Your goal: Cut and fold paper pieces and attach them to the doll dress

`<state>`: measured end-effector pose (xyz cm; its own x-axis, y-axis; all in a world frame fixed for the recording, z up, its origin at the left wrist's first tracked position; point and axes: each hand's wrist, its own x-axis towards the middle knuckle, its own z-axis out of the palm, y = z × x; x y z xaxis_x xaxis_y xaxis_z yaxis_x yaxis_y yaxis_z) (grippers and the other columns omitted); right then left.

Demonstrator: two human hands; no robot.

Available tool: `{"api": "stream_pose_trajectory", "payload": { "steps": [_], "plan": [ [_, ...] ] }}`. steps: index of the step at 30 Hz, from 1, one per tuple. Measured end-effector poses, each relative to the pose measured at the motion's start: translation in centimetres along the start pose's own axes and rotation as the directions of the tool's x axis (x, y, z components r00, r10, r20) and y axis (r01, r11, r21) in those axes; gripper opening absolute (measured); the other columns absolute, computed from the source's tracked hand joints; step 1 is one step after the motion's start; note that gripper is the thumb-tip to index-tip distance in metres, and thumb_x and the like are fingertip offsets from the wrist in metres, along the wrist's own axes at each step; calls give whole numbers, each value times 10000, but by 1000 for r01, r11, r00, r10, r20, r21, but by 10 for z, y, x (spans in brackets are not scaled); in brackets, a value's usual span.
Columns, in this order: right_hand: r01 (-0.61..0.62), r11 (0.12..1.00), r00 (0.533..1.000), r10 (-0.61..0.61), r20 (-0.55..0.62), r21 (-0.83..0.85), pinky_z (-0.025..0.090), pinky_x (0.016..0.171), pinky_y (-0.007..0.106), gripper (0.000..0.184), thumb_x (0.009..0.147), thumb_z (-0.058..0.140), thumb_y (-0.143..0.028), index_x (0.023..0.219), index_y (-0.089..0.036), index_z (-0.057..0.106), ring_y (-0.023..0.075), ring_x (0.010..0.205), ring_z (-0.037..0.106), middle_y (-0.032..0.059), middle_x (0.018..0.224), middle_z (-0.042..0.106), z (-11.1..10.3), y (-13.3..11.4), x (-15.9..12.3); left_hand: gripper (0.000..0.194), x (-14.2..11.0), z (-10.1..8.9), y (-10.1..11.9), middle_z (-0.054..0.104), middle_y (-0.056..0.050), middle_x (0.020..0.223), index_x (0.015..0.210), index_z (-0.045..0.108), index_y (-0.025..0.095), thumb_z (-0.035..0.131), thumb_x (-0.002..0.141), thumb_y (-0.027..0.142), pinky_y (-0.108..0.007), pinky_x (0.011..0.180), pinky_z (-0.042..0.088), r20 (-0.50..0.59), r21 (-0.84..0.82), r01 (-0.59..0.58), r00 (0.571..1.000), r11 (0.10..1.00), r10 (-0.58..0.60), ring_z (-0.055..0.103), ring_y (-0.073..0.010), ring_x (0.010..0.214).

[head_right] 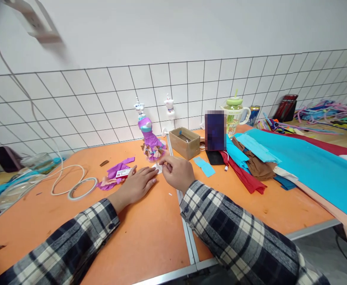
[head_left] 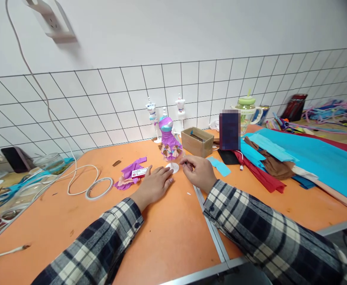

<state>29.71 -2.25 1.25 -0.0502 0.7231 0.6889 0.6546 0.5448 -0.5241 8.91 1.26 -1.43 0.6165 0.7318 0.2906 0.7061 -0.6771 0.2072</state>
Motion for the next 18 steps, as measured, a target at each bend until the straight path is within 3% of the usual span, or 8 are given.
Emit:
{"api": "stream_pose_trajectory", "payload": {
  "steps": [5, 9, 12, 14, 18],
  "plan": [
    [-126, 992, 991, 126, -34, -13, 335, 551, 247, 156, 790, 537, -199, 858, -220, 676, 131, 544, 510, -51, 549, 489, -1, 6, 3, 413, 5, 3, -12, 598, -108, 1344, 1261, 595, 289, 424, 939, 483, -691, 1095, 62, -39, 9, 107, 994, 994, -106, 462, -357, 1294],
    [-110, 991, 988, 118, 102, -74, 336, 574, 250, 175, 780, 555, -202, 900, -221, 681, 143, 619, 552, -34, 627, 572, -9, 15, 10, 430, 0, 0, -10, 587, -108, 1361, 1312, 552, 287, 416, 946, 468, -670, 1110, 23, -137, 9, 118, 984, 993, -116, 453, -353, 1305],
    [-62, 990, 977, 86, 196, -127, 334, 590, 252, 168, 757, 560, -172, 887, -210, 660, 149, 689, 568, -13, 733, 624, -17, 26, 13, 401, -8, -18, -3, 625, -115, 1306, 1280, 571, 272, 410, 951, 434, -629, 1108, 115, -308, 10, 140, 942, 990, -130, 515, -339, 1242],
    [-65, 985, 973, 98, 208, -161, 328, 589, 252, 159, 742, 550, -146, 860, -203, 640, 148, 696, 562, -4, 781, 642, -21, 34, 14, 339, -18, -35, -5, 698, -96, 1159, 1166, 635, 269, 428, 943, 418, -585, 1055, 237, -354, 32, 157, 925, 987, -136, 582, -319, 1124],
    [-105, 979, 973, 138, 183, -175, 344, 610, 258, 168, 771, 518, -153, 882, -198, 635, 155, 705, 565, 5, 783, 649, -21, 46, 14, 266, -46, -71, -36, 734, -75, 949, 936, 717, 259, 493, 893, 398, -499, 923, 365, -380, 121, 192, 915, 974, -133, 603, -307, 964]
  ]
}}
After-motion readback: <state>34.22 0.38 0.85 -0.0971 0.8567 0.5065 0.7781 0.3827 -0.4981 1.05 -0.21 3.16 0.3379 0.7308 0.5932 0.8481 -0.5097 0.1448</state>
